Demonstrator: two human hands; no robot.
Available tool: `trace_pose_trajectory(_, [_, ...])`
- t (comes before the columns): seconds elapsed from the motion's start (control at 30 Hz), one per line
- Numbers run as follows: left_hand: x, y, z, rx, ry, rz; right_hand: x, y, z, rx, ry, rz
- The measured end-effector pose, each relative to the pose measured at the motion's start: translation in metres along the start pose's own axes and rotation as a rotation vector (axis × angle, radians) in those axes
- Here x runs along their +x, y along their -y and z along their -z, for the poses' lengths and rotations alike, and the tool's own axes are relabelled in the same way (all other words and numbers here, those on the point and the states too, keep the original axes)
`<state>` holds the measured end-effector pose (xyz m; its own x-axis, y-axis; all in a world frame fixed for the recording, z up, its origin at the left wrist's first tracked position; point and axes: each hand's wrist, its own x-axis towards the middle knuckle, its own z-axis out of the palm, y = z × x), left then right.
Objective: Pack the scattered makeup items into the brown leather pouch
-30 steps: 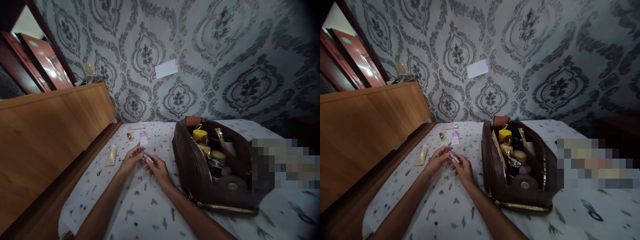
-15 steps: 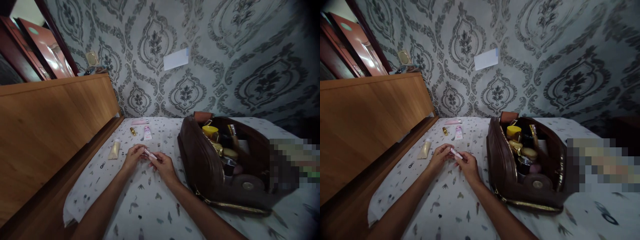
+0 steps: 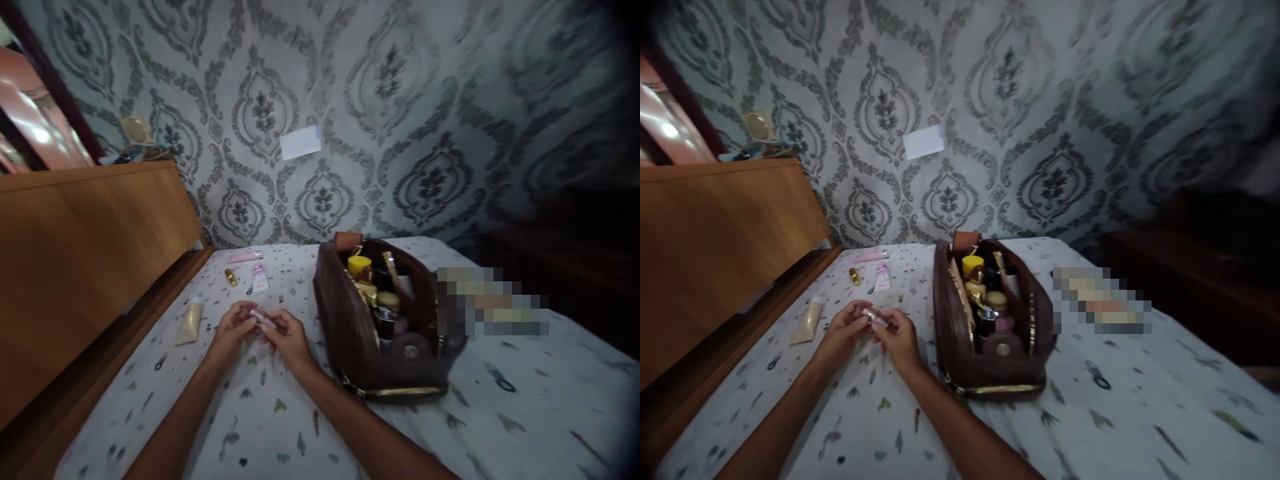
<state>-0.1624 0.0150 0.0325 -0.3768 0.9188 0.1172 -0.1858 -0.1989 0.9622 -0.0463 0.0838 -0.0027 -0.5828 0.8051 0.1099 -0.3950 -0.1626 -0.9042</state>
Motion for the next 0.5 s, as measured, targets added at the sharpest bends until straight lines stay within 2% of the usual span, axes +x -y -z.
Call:
trace_pose_trajectory(0.27, [0.0001, 0.0066, -0.002, 0.018, -0.072, 0.047, -0.0006, -0.0027, -0.0004, 0.002, 0.006, 0.006])
trace_pose_trajectory(0.5, [-0.002, 0.0058, -0.0089, 0.02, -0.128, 0.148, -0.0036, -0.0041, -0.0005, 0.029, 0.007, -0.008])
